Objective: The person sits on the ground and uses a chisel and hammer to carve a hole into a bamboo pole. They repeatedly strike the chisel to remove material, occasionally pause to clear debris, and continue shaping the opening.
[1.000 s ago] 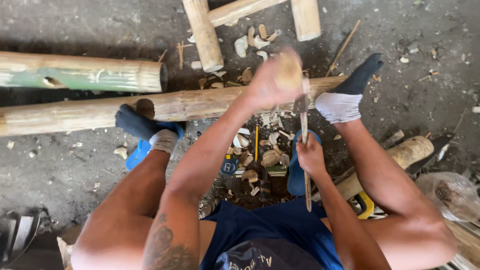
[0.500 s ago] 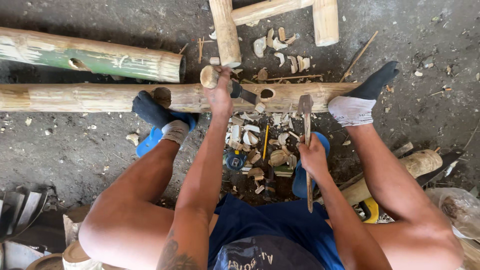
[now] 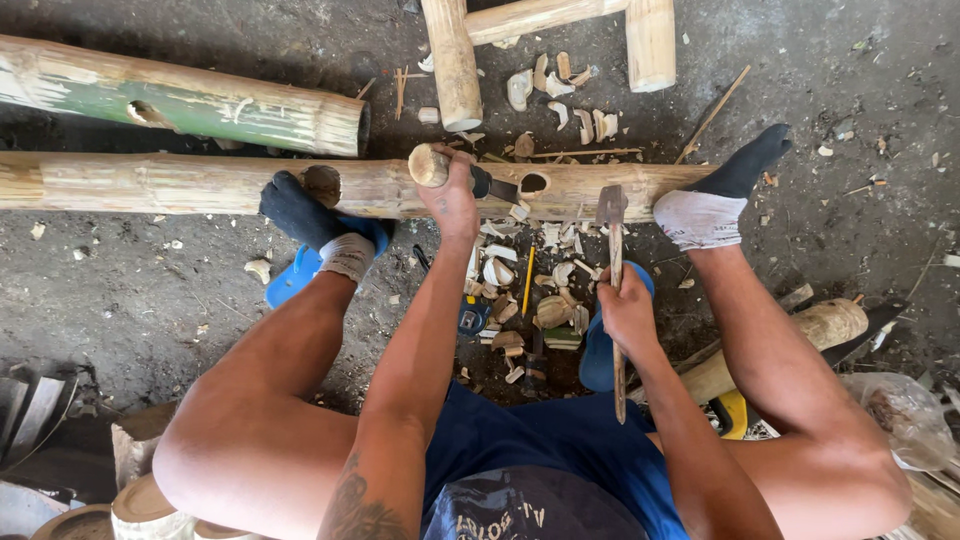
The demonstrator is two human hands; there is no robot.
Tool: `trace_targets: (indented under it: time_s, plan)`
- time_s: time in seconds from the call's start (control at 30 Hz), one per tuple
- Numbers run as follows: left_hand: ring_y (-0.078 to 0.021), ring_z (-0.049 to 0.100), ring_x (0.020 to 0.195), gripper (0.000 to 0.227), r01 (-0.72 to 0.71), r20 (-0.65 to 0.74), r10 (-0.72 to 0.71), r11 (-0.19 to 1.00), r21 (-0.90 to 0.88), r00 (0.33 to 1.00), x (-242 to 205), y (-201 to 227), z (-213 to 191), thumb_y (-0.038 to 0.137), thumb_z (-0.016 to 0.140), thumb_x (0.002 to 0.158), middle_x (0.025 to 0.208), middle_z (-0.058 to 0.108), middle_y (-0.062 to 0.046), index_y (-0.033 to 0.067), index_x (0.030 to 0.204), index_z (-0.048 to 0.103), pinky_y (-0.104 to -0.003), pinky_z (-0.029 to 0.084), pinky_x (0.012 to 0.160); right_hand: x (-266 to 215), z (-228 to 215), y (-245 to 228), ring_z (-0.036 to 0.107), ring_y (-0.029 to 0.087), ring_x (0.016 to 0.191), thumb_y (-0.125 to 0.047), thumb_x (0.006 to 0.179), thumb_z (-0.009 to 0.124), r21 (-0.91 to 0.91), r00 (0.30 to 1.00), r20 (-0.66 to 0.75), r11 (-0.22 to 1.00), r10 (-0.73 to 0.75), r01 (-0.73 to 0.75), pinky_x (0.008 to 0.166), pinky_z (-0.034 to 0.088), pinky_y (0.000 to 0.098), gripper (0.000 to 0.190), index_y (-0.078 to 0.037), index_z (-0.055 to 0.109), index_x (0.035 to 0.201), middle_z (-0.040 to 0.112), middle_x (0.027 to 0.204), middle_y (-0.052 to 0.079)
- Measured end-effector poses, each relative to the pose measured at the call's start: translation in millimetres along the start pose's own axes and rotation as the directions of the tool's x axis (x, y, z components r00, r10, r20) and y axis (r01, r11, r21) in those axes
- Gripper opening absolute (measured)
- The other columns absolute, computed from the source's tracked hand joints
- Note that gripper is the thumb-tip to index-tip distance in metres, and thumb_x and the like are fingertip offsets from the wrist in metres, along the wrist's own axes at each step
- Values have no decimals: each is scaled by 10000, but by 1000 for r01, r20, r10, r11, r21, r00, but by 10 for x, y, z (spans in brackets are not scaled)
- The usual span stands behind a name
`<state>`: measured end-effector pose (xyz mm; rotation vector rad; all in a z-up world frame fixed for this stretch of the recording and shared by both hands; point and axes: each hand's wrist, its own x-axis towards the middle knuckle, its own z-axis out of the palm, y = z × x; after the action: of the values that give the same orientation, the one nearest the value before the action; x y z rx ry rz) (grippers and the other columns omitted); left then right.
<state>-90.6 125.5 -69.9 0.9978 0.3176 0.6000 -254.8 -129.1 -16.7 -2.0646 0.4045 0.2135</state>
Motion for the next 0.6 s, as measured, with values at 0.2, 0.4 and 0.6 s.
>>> trace_targets:
  time_s: [0.2, 0.4, 0.6]
  plan:
    - [-133, 673, 915, 342, 112, 316, -110, 994, 11, 942, -7, 17, 76, -62, 683, 869, 1034, 691, -59, 86, 1164, 592, -302, 610, 823, 10, 14, -9, 535, 188, 485, -64, 930, 562, 63, 994, 44, 993, 95, -98, 431, 415, 375, 120, -24, 564, 1043, 562, 658, 90]
    - [-166, 665, 894, 376, -264, 375, 103, 873, 410, 921, -375, 38, 382, -2, 754, 841, 976, 664, -66, 38, 1154, 550, -307, 569, 824, 14, -215, -685, 670, 193, 556, -82, 970, 571, -142, 968, 4, 958, -250, 248, 471, 527, 343, 109, -25, 577, 1062, 682, 751, 111]
    - [-164, 691, 946, 357, -126, 302, 10, 922, 366, 953, -317, -69, 459, 33, 710, 869, 1046, 665, -69, 34, 1189, 552, -288, 610, 845, 32, -714, -1730, 688, 308, 632, 21, 940, 557, -325, 716, 126, 653, -687, 684, 511, 570, 366, 303, 74, 485, 1230, 676, 838, 223]
